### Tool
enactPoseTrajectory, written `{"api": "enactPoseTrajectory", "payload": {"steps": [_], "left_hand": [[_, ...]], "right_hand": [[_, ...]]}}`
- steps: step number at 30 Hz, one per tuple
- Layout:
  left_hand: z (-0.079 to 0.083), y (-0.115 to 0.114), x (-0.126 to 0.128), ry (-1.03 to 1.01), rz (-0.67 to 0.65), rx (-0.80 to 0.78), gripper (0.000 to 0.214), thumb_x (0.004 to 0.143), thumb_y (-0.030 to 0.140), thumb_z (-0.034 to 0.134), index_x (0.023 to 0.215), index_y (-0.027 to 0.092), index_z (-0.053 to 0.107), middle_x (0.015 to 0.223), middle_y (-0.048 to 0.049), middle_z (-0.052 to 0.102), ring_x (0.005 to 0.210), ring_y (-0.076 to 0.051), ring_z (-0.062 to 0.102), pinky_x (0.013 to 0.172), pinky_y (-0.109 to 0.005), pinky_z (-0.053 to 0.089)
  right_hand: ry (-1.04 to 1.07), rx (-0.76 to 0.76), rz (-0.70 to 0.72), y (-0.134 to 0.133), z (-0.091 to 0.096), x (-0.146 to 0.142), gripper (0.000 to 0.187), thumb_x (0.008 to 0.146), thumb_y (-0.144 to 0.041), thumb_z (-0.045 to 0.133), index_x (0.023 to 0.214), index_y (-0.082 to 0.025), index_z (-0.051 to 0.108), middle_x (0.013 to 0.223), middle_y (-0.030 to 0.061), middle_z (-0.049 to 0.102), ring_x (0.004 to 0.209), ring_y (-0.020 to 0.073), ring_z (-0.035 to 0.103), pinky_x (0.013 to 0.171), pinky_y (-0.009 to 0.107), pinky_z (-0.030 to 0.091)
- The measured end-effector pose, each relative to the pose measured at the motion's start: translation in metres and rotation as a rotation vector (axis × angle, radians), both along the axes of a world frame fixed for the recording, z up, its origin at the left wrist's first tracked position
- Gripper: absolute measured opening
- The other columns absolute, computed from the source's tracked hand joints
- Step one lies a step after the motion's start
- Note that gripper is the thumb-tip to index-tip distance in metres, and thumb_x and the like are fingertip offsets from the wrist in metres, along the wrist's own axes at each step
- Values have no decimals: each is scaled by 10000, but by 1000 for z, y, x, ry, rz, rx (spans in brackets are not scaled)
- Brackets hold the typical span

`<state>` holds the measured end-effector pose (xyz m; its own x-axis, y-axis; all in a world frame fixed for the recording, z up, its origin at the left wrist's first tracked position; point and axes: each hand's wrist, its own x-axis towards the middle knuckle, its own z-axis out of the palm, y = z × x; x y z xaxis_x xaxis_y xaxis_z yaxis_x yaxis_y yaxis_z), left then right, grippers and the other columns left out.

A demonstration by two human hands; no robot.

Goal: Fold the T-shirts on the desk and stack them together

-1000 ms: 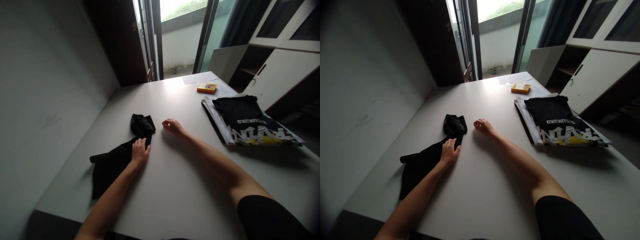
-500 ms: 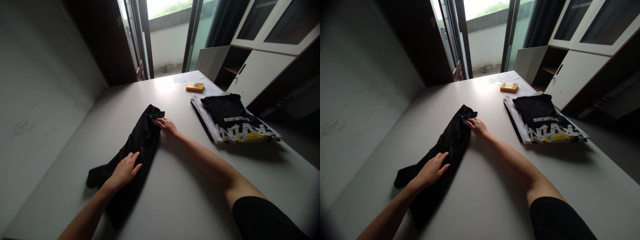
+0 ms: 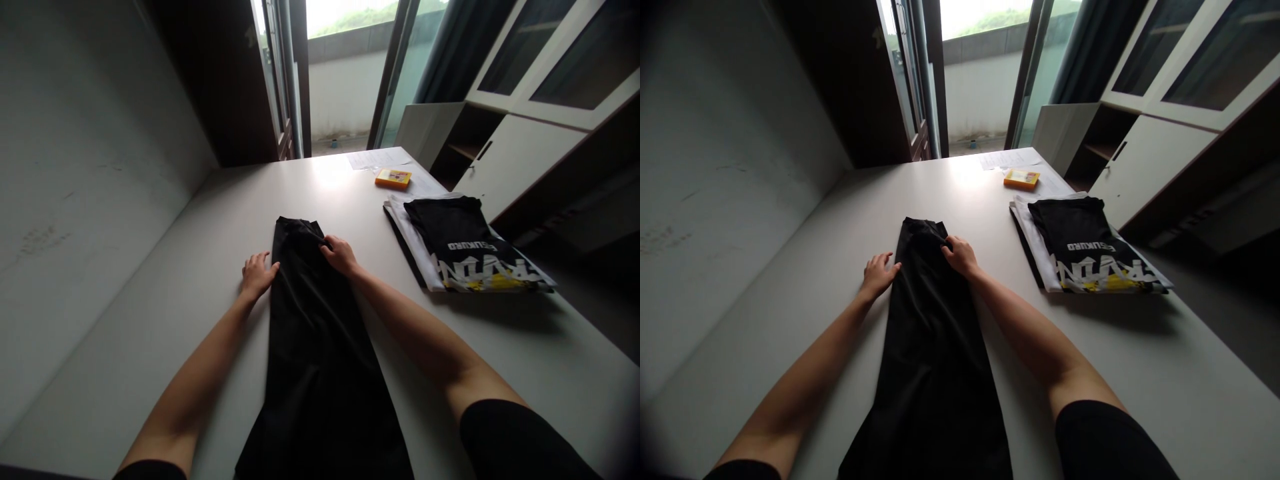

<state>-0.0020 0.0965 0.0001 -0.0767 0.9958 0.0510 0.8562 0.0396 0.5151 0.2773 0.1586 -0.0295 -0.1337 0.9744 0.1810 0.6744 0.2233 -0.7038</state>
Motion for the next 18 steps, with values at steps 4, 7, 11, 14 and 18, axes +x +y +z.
{"api": "enactPoseTrajectory", "payload": {"steps": [4,7,11,14,18], "left_hand": [[-18,22,9,31,58,48,274,876,403,717,1064,207,677,1268,-181,597,1239,-401,506,1073,-555,372],[-24,26,12,15,45,72,132,900,344,674,918,216,648,1143,-152,625,1174,-369,531,1042,-511,399],[-25,25,3,-45,76,107,134,948,315,574,849,226,586,1006,-124,624,1078,-332,557,1025,-489,416],[-21,22,-2,-118,109,139,99,929,286,569,849,231,550,1006,-117,603,1059,-319,559,1039,-488,416],[-14,16,5,-274,122,176,59,885,248,593,929,226,560,1118,-123,586,1182,-319,531,1125,-498,369]], "right_hand": [[170,-52,-87,2,4,6,269,923,-476,512,809,-245,590,736,4,604,692,198,524,677,318,396],[306,-83,-196,5,6,15,346,909,-540,491,730,-244,498,648,-16,517,635,179,459,617,304,352],[377,-45,-277,9,5,23,402,915,-557,455,675,-244,378,620,-24,421,625,168,411,616,302,330],[323,-26,-245,10,2,22,396,908,-537,478,665,-238,388,629,-23,412,626,165,403,632,306,316],[284,-16,-242,8,4,16,369,900,-520,507,677,-239,417,642,-19,442,631,170,412,643,311,322]]}}
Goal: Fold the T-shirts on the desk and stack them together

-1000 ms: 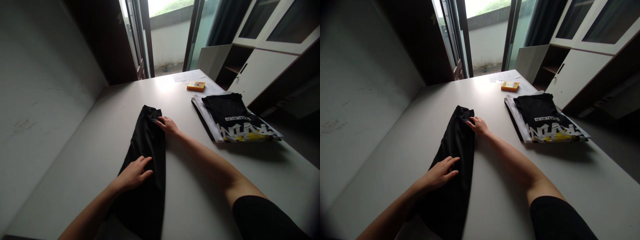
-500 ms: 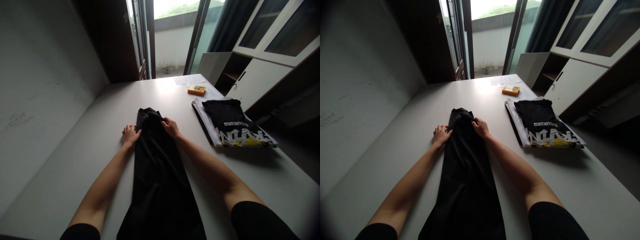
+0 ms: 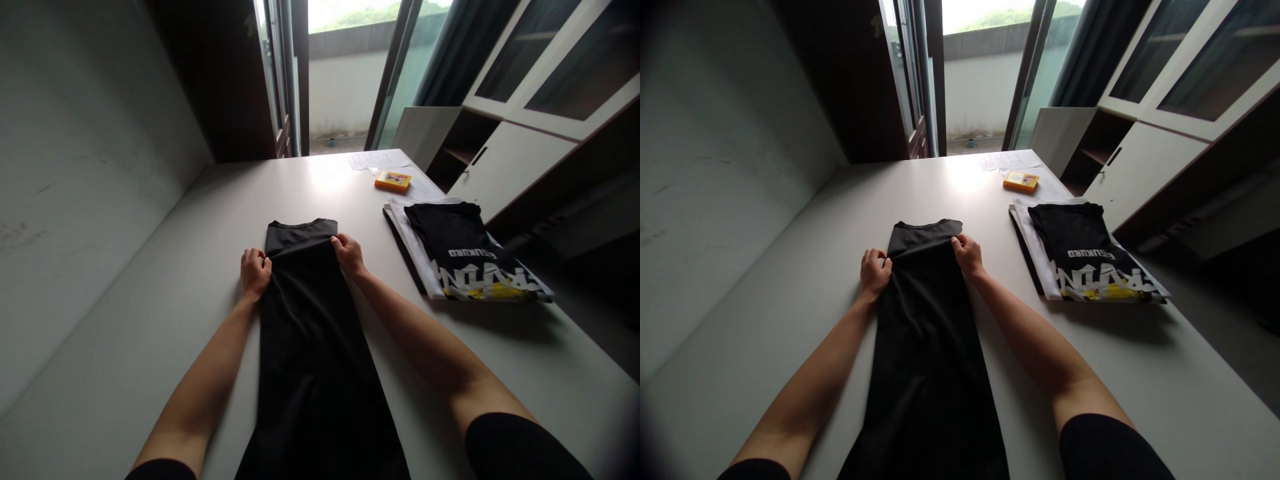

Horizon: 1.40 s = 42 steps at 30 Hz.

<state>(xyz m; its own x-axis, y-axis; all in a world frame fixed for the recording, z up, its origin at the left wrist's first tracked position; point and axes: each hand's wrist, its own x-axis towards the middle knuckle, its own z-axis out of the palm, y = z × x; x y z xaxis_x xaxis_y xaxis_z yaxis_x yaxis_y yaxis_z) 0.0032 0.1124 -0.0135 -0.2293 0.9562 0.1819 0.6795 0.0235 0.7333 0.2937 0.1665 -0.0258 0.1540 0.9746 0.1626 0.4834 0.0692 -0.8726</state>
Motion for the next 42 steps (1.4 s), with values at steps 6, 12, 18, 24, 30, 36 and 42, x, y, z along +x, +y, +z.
{"api": "enactPoseTrajectory", "payload": {"steps": [6,12,18,24,30,36,42], "left_hand": [[3,-1,18,-435,-165,-64,319,981,494,517,1123,219,596,1092,-94,680,989,-236,687,941,-419,539],[3,5,9,-741,-145,-111,546,981,695,431,1151,189,547,1054,-115,691,899,-213,706,786,-353,575],[0,3,12,-749,-121,-58,492,844,447,744,1225,190,570,1081,-69,686,963,-197,672,870,-313,546],[-5,5,14,-737,-118,-62,354,818,332,717,1127,168,664,1050,-70,710,953,-212,670,874,-319,540],[-5,7,11,-749,-16,-107,342,878,452,644,1015,144,701,886,-57,709,838,-204,668,735,-277,539],[5,14,-12,-788,127,-187,280,897,425,663,958,152,674,724,-27,647,692,-181,646,643,-269,534],[12,11,-34,-834,192,-227,256,931,389,650,1030,153,648,937,-68,710,854,-180,694,816,-293,571]], "right_hand": [[167,105,143,-12,24,-11,334,916,-541,560,791,-232,542,827,20,619,766,197,554,753,315,446],[269,-110,812,-35,38,-34,484,995,-602,465,822,-225,714,974,52,753,1017,263,684,989,392,482],[-86,93,254,-25,23,-26,284,988,-431,487,1035,-255,705,1085,77,722,1073,292,642,1019,449,483],[-369,171,246,-1,3,-2,693,830,-213,598,1513,-251,486,1625,92,391,1533,341,259,1220,576,286],[-336,136,330,3,5,-9,163,847,-209,579,928,-219,720,1202,89,717,1304,332,533,1130,547,362],[107,-184,669,-27,54,-25,250,923,-428,603,878,-189,657,676,-32,582,631,137,532,621,260,438],[415,-358,1017,-40,61,-44,445,955,-587,584,938,-156,696,927,84,738,816,183,692,788,328,554]]}}
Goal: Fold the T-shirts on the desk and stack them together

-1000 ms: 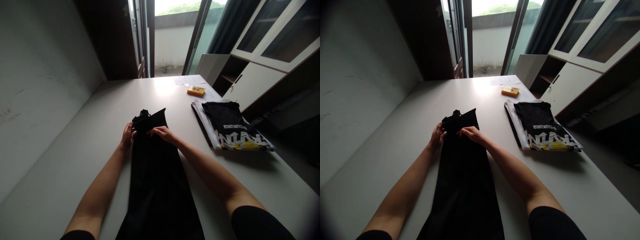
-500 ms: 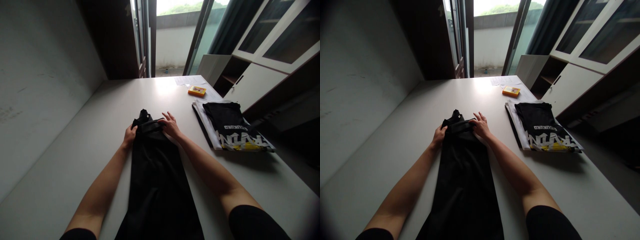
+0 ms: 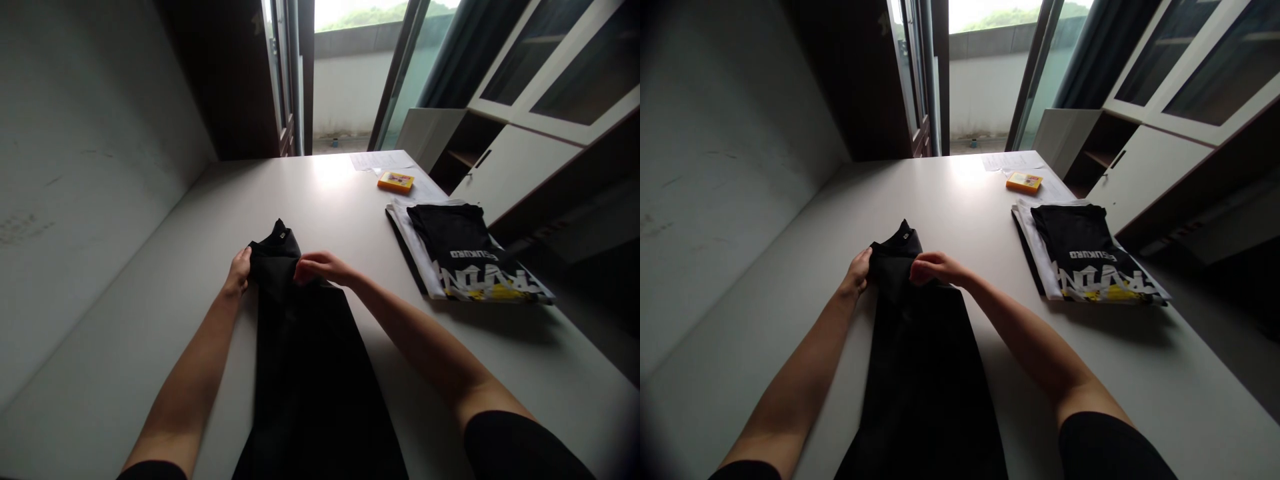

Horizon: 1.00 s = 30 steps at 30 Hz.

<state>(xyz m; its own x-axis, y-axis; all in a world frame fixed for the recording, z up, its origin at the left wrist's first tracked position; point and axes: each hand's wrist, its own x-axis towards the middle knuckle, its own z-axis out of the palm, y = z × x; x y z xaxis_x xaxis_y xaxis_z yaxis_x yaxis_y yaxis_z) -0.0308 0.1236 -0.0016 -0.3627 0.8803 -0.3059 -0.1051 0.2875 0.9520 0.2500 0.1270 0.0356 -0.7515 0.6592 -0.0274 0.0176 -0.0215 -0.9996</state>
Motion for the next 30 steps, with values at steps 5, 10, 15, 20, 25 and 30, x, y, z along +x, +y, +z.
{"api": "enactPoseTrajectory", "payload": {"steps": [5,10,15,20,25,30], "left_hand": [[5,-33,8,3,-10,24,538,753,273,858,1214,190,593,1126,-83,702,1050,-209,688,974,-338,545],[21,-77,38,-135,-80,2,664,737,238,848,1322,250,534,1246,-88,687,1046,-225,710,875,-347,604],[28,-96,67,-252,-116,-117,440,710,184,765,1120,168,606,939,-65,730,749,-194,720,678,-294,605],[34,-88,49,-202,-125,-132,310,711,153,678,1020,151,650,716,-8,660,629,-166,665,584,-245,556],[48,-65,-22,-16,-95,-151,337,701,162,639,1037,146,654,693,-7,639,566,-144,608,550,-237,520],[55,-30,-98,337,-16,-186,292,707,189,575,992,141,616,621,17,560,542,-158,547,552,-257,479]], "right_hand": [[-350,348,-491,14,-29,-3,138,930,-307,624,974,-226,728,904,15,759,821,164,693,838,312,525],[-638,395,-438,23,-29,-23,288,979,-437,594,1142,-256,748,999,36,776,880,189,704,815,290,499],[-912,315,-351,38,-20,-49,418,928,-594,620,1061,-230,777,1026,94,769,980,255,695,792,302,490],[-828,352,-425,38,-28,-35,194,956,-365,596,949,-242,746,933,49,753,882,195,678,740,255,465],[-494,-16,-684,54,-37,21,319,1045,-358,459,825,-185,613,610,-8,571,548,116,538,554,213,420],[-322,-196,-879,76,-41,78,297,1033,-356,476,801,-183,544,566,-51,450,473,89,411,472,199,374]]}}
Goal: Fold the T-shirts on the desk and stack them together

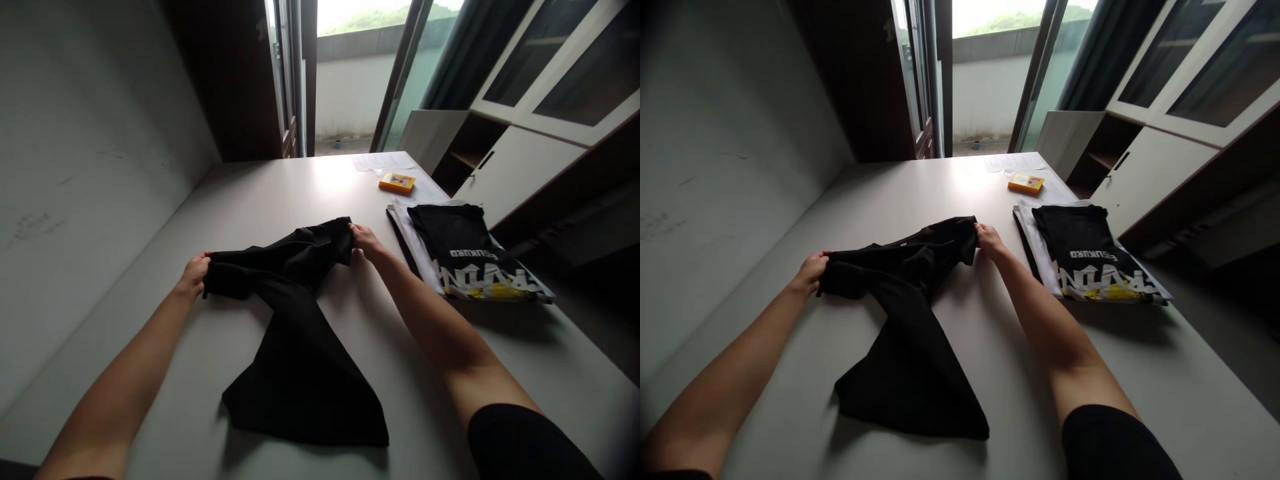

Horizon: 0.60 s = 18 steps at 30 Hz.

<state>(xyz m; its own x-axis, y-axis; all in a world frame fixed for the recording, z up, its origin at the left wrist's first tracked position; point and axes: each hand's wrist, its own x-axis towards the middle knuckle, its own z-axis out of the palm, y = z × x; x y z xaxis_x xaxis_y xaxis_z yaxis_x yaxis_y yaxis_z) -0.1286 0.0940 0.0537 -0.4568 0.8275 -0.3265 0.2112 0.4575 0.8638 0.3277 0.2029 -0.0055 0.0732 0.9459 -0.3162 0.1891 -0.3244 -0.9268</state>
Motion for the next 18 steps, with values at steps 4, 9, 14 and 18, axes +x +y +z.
{"api": "enactPoseTrajectory", "payload": {"steps": [4,9,14,18], "left_hand": [[3,20,-34,339,-30,13,142,749,168,557,879,153,613,700,-27,598,788,-235,619,759,-329,507],[9,35,-23,649,-177,113,286,846,110,516,1121,87,591,1188,-170,614,1274,-368,487,1138,-539,313],[3,15,45,679,-643,236,457,831,108,558,1272,182,650,1412,-118,554,1368,-312,452,1237,-444,267],[-1,-43,108,619,-1329,389,700,731,49,566,1380,301,630,1484,-52,551,1412,-281,449,1252,-437,268]], "right_hand": [[-14,79,-78,11,-7,22,338,977,-475,540,796,-189,545,586,-49,450,514,96,417,469,192,364],[-21,102,-180,17,-15,17,305,964,-493,491,856,-210,532,679,-10,529,617,154,524,612,278,502],[-502,469,-330,0,-11,3,242,986,-346,455,1050,-168,606,1101,141,626,1040,261,592,979,407,488],[-645,724,178,-36,0,-17,289,1035,-329,417,1069,-199,673,1129,125,648,1106,260,577,1037,390,453]]}}
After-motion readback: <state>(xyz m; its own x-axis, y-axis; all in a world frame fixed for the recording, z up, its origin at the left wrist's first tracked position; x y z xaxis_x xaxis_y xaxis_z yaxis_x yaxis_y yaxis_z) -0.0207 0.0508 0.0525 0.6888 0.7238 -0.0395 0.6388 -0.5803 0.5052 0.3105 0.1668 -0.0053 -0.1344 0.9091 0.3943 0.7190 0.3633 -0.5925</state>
